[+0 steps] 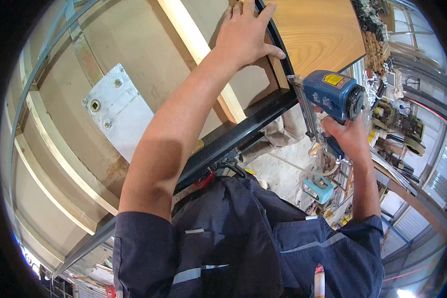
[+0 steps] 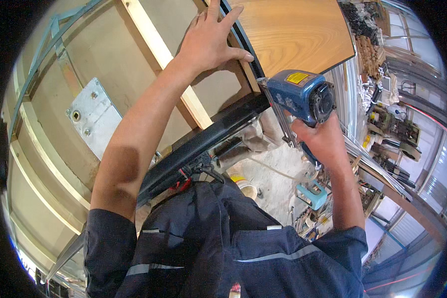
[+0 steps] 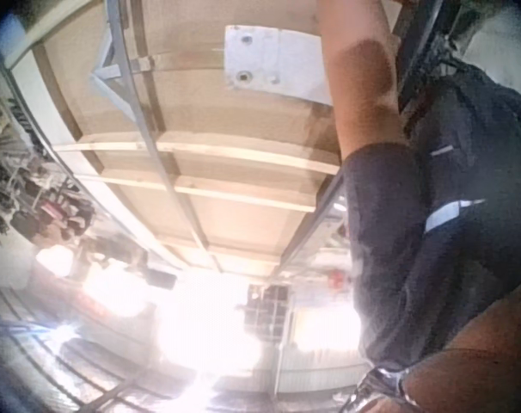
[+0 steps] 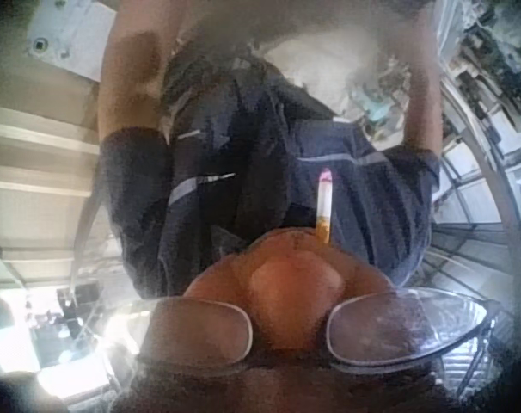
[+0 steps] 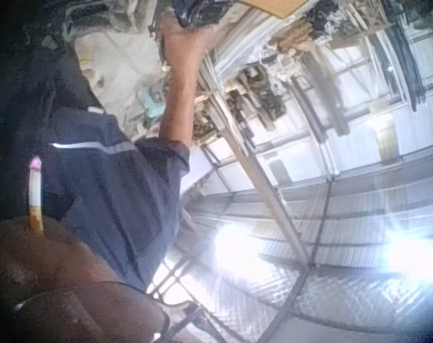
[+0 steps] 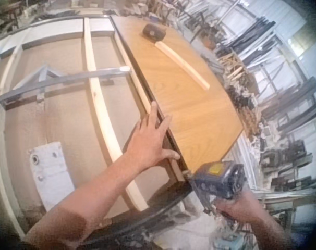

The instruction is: The person assembles a wooden panel structure by tapping wooden strips into place with a rubber mallet, then uses a nail gun to fasten the frame. They apply sealant along the frame edges and position a large white panel onto the assembly.

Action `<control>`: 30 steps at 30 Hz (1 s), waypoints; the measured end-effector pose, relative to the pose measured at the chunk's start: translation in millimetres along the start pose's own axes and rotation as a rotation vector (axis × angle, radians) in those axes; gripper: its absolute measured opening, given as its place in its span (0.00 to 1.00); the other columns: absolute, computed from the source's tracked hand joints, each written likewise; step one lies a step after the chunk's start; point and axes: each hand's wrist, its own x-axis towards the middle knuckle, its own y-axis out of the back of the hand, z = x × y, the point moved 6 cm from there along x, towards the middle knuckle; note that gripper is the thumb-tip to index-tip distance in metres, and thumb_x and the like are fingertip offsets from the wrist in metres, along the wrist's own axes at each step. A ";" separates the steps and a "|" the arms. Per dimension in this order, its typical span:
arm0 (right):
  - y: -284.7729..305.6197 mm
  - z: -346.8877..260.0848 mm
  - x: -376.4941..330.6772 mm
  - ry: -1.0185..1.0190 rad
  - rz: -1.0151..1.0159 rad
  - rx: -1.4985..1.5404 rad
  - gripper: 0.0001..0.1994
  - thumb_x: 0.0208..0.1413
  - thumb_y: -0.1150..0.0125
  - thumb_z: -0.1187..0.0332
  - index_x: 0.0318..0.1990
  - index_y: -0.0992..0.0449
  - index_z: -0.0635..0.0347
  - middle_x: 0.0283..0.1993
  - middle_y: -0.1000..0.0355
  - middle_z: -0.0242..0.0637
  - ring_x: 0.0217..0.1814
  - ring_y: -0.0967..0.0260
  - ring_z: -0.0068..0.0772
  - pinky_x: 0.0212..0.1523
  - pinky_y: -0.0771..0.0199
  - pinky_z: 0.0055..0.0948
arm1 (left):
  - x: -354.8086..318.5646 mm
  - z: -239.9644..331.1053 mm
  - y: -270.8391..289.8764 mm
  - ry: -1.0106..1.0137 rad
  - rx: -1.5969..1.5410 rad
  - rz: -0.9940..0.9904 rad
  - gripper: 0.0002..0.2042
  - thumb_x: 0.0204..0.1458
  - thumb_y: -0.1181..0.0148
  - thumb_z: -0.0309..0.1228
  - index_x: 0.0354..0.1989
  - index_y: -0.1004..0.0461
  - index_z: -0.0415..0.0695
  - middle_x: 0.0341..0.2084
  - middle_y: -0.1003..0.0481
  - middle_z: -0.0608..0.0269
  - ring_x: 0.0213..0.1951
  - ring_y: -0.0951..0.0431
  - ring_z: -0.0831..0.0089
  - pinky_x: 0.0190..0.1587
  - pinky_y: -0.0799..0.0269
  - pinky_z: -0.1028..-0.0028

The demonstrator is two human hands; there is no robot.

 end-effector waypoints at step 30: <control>-16.9 -7.2 -12.5 0.341 0.085 -0.227 0.22 0.45 0.33 0.72 0.49 0.25 0.72 0.42 0.23 0.63 0.47 0.23 0.62 0.51 0.23 0.48 | 5.6 -4.1 -11.7 0.042 0.019 0.044 0.57 0.30 0.18 0.53 0.75 0.41 0.59 0.78 0.62 0.42 0.72 0.46 0.37 0.70 0.39 0.50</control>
